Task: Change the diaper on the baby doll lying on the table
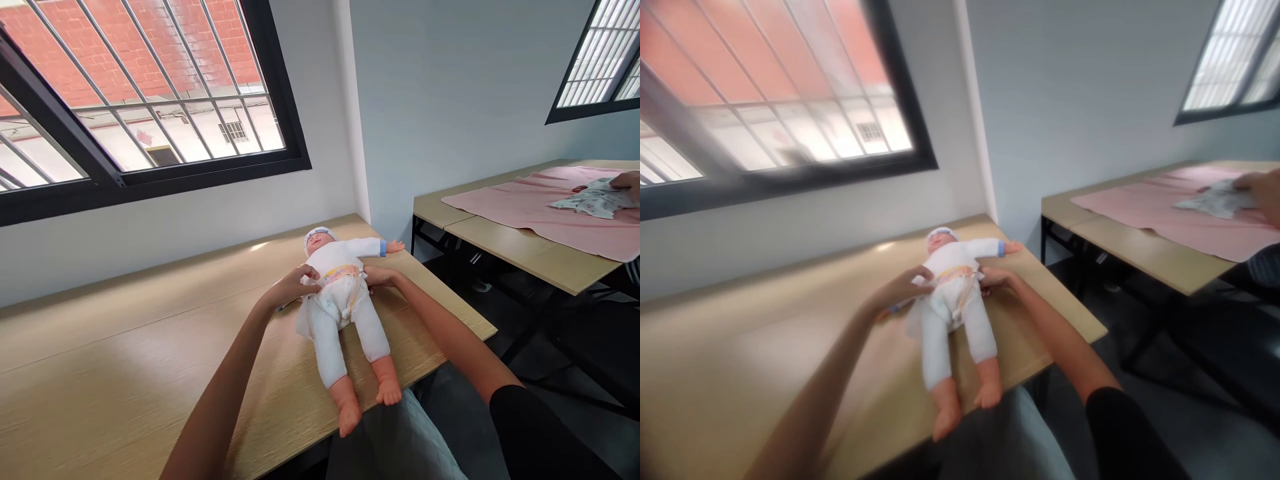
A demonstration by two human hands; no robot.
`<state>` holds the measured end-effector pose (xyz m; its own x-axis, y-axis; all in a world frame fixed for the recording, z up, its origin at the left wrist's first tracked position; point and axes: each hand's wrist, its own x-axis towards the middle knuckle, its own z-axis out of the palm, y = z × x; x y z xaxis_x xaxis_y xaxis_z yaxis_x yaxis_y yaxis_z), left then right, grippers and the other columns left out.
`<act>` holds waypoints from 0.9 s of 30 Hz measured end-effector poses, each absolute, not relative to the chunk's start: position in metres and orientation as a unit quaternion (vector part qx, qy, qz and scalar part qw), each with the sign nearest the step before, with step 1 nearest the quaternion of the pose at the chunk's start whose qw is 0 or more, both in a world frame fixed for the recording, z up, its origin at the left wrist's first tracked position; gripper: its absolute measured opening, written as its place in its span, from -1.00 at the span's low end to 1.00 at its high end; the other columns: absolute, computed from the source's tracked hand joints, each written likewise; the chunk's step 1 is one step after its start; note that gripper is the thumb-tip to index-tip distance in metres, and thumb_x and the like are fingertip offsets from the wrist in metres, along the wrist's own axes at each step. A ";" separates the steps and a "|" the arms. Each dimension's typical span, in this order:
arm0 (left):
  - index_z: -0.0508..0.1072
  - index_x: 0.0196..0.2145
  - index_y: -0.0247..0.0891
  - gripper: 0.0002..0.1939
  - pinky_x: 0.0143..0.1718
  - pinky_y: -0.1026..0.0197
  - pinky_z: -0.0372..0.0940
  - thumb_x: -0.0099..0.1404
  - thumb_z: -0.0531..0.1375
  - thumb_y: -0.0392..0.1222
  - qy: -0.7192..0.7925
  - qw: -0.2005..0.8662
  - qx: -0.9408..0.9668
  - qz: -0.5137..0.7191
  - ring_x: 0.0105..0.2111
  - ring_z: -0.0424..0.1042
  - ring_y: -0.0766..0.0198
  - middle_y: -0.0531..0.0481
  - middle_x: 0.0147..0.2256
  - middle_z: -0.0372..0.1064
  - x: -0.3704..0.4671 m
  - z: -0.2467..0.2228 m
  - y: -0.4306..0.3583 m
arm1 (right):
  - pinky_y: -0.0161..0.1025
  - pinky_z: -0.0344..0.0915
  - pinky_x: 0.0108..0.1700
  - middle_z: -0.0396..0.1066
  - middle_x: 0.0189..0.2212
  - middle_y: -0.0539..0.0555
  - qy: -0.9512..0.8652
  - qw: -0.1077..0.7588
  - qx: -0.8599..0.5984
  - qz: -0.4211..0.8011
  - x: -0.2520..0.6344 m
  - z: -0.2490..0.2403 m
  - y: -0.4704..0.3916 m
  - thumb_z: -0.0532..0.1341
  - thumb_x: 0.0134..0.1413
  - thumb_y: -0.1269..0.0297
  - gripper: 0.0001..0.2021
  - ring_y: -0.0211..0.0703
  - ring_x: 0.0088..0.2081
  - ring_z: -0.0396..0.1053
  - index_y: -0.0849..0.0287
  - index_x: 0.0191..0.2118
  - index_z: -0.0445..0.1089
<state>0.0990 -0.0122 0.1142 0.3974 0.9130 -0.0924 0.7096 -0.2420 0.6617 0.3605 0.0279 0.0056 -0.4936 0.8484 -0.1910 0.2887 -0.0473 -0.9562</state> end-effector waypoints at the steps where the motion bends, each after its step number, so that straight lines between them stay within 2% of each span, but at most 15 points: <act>1: 0.38 -0.28 -0.15 -0.62 -0.29 0.18 0.32 -0.03 0.26 0.09 0.527 0.320 0.772 0.152 -0.25 0.41 0.12 0.03 -0.27 0.40 0.099 0.114 -0.012 | -0.33 0.30 -0.48 0.24 -0.67 -0.03 -0.655 0.230 -0.441 0.569 0.361 0.005 0.029 0.35 -0.18 0.29 -0.78 -0.31 -0.57 0.19 0.17 -0.58 0.28; 5: 0.37 -0.28 -0.15 -0.60 -0.30 0.19 0.32 -0.04 0.26 0.10 0.522 0.322 0.776 0.143 -0.26 0.40 0.13 0.03 -0.28 0.39 0.098 0.114 -0.011 | -0.38 0.28 -0.47 0.24 -0.67 -0.03 -0.654 0.190 -0.467 0.564 0.374 0.008 0.035 0.35 -0.14 0.22 -0.78 -0.34 -0.57 0.19 0.23 -0.54 0.34; 8: 0.38 -0.26 -0.15 -0.60 -0.30 0.20 0.31 -0.04 0.26 0.09 0.524 0.330 0.774 0.138 -0.27 0.40 0.14 0.03 -0.27 0.38 0.096 0.114 -0.010 | -0.39 0.36 -0.35 0.41 -0.52 0.04 -0.611 0.239 -0.468 0.592 0.382 0.012 0.035 0.39 -0.18 0.21 -0.73 -0.25 -0.44 0.36 0.28 -0.36 0.44; 10: 0.38 -0.26 -0.14 -0.60 -0.31 0.20 0.30 -0.04 0.27 0.08 0.524 0.334 0.771 0.138 -0.27 0.40 0.14 0.02 -0.26 0.39 0.096 0.113 -0.009 | -0.35 0.43 -0.27 0.49 -0.36 0.10 -0.580 0.273 -0.441 0.628 0.383 0.014 0.034 0.43 -0.23 0.21 -0.66 -0.15 -0.32 0.45 0.22 -0.27 0.45; 13: 0.39 -0.26 -0.15 -0.59 -0.27 0.19 0.30 -0.05 0.27 0.08 0.523 0.331 0.772 0.143 -0.24 0.41 0.13 0.01 -0.25 0.40 0.095 0.112 -0.008 | -0.31 0.48 -0.20 0.50 -0.31 0.12 -0.544 0.299 -0.411 0.668 0.383 0.016 0.030 0.46 -0.25 0.21 -0.68 -0.08 -0.23 0.49 0.18 -0.32 0.44; 16: 0.40 -0.26 -0.15 -0.58 -0.23 0.18 0.31 -0.05 0.27 0.10 0.522 0.326 0.775 0.143 -0.21 0.41 0.10 0.01 -0.24 0.41 0.094 0.111 -0.005 | -0.36 0.46 -0.20 0.49 -0.33 0.12 -0.532 0.305 -0.403 0.679 0.387 0.016 0.028 0.47 -0.23 0.25 -0.69 -0.12 -0.25 0.49 0.25 -0.34 0.43; 20: 0.41 -0.26 -0.15 -0.58 -0.20 0.17 0.32 -0.05 0.28 0.11 0.516 0.319 0.781 0.148 -0.16 0.41 0.08 0.00 -0.19 0.42 0.094 0.111 -0.005 | -0.43 0.42 -0.22 0.50 -0.31 0.12 -0.560 0.291 -0.395 0.667 0.400 0.016 0.030 0.43 -0.11 0.28 -0.71 -0.23 -0.30 0.47 0.32 -0.26 0.47; 23: 0.41 -0.24 -0.15 -0.58 -0.26 0.19 0.32 -0.03 0.27 0.10 0.523 0.324 0.776 0.142 -0.19 0.42 0.10 0.01 -0.20 0.43 0.095 0.113 -0.009 | -0.45 0.39 -0.16 0.50 -0.20 0.14 -0.569 0.301 -0.382 0.663 0.413 0.014 0.033 0.39 -0.04 0.29 -0.72 -0.24 -0.19 0.46 0.31 -0.18 0.50; 27: 0.42 -0.23 -0.14 -0.61 -0.29 0.20 0.31 -0.01 0.27 0.07 0.525 0.326 0.772 0.151 -0.21 0.41 0.12 0.01 -0.20 0.42 0.097 0.116 -0.015 | -0.44 0.37 -0.13 0.48 -0.13 0.11 -0.578 0.315 -0.380 0.650 0.421 0.013 0.034 0.42 -0.09 0.32 -0.69 -0.23 -0.11 0.43 0.25 -0.16 0.51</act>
<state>0.0970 -0.0151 0.1159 0.4043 0.9081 -0.1095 0.7117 -0.2371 0.6612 0.4208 0.0339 0.0129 -0.5133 0.8484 -0.1294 0.0296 -0.1331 -0.9907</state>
